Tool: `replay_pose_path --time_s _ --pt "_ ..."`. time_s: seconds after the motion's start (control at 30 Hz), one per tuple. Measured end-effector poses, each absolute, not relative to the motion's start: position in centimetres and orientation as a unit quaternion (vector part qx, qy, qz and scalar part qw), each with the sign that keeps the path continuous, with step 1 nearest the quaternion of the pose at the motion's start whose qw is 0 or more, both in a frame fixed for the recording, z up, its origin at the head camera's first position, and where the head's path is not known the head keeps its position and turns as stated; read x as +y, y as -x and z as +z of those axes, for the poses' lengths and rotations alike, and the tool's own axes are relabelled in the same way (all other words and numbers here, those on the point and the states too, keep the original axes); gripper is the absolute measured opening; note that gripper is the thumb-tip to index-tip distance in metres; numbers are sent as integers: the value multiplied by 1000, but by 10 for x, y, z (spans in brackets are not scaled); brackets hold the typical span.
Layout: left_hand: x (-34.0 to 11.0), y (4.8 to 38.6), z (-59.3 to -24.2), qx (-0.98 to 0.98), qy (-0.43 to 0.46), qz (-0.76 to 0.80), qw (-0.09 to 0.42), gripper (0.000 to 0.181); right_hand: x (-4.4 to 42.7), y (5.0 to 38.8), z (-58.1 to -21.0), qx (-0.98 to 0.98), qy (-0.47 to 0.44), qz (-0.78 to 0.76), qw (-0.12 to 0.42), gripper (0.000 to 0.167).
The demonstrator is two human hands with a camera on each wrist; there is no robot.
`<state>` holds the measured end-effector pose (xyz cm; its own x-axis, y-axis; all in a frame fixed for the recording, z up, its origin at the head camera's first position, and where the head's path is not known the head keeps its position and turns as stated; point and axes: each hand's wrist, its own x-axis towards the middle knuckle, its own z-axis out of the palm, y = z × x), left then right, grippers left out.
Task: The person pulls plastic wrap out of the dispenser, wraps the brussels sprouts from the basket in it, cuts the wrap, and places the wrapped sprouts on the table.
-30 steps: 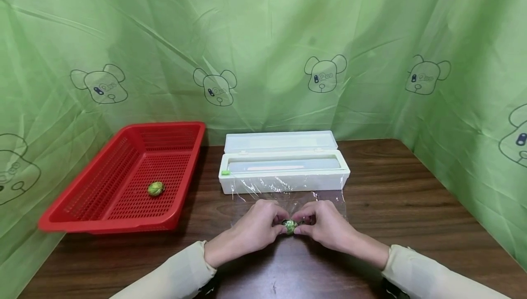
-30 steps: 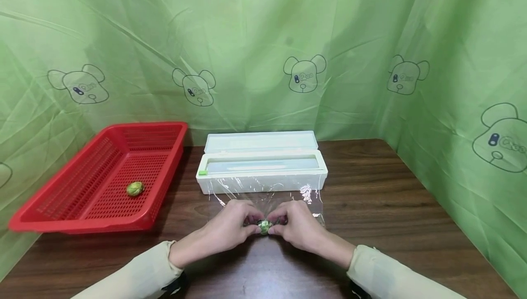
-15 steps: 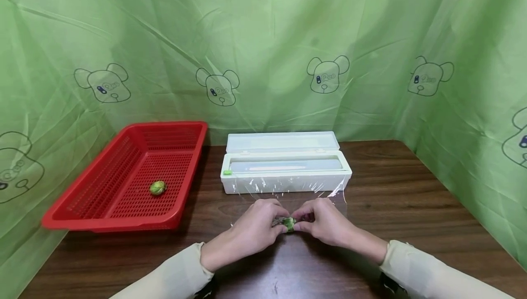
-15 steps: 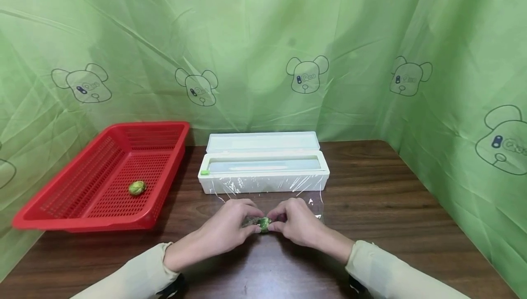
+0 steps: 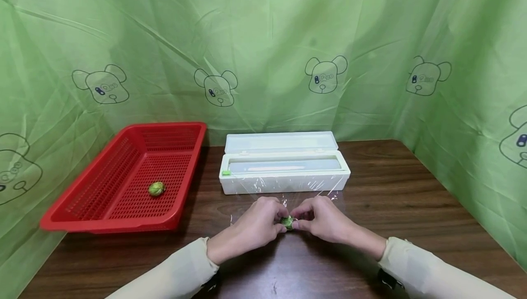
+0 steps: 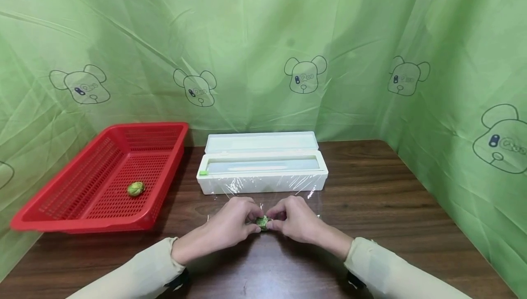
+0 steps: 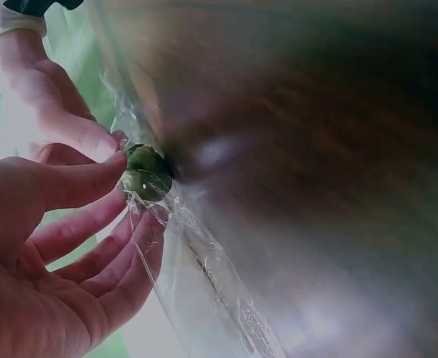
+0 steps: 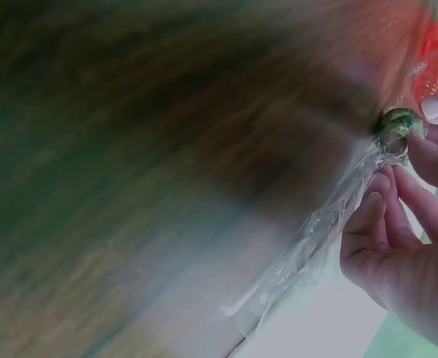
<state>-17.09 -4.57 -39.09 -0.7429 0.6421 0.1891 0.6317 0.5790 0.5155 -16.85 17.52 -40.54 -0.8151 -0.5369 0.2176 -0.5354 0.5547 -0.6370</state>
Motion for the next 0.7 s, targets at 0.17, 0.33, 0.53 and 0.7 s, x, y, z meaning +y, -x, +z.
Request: replay_pose_path --time_s 0.17,0.33,0.53,0.7 --pt "-45 175 -391 891 -352 288 16 14 176 168 -405 882 288 -372 -9 22" --pt "-45 178 -391 893 -340 293 32 14 173 169 -406 879 302 -367 -31 30" --pt "-45 181 -391 895 -339 289 30 13 170 171 -408 877 320 -355 -50 29" --pt "-45 181 -392 894 -350 279 15 12 171 173 -410 876 326 -350 -63 25"
